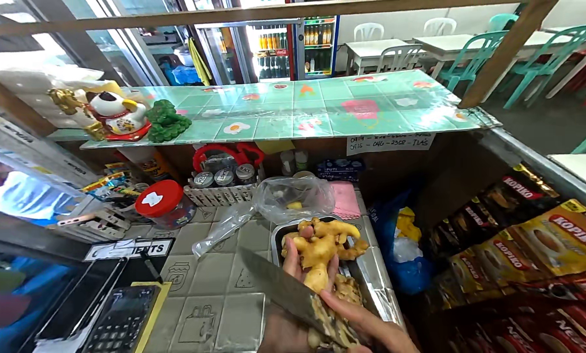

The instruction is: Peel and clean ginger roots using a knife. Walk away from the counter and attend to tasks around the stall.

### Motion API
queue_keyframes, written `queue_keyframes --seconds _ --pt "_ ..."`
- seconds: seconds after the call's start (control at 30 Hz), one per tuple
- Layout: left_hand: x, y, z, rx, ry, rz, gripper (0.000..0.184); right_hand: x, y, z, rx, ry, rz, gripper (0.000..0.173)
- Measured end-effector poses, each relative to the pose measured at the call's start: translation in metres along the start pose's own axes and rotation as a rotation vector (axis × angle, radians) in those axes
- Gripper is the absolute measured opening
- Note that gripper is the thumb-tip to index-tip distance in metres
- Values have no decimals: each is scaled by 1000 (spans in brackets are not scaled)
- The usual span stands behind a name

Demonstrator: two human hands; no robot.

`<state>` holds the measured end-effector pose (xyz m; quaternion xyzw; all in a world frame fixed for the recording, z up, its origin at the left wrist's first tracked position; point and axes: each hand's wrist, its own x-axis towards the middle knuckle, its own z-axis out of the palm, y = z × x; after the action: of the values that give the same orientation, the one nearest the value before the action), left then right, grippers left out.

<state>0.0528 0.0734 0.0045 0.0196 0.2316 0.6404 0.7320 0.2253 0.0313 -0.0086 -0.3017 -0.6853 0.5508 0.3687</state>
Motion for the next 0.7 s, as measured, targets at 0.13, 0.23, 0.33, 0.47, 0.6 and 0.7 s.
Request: queue_keyframes --seconds 0.13,0.23,0.33,0.47,0.6,0.7 --pt "0 8 4 126 107 22 48 -4 0 -2 199 64 83 48" --pt "2 9 0 147 101 48 47 -4 2 -8 51 10 119 57" --pt "11 2 -5 206 10 90 45 -1 -2 -5 -192 -25 78 72" --pt "11 2 -2 392 -41 78 51 3 -6 1 -350 5 -6 75" --pt "14 3 -9 276 -2 101 46 2 -5 -1 -70 -8 6 69" --pt "7 10 -7 266 156 79 45 -2 3 -5 160 21 56 50"
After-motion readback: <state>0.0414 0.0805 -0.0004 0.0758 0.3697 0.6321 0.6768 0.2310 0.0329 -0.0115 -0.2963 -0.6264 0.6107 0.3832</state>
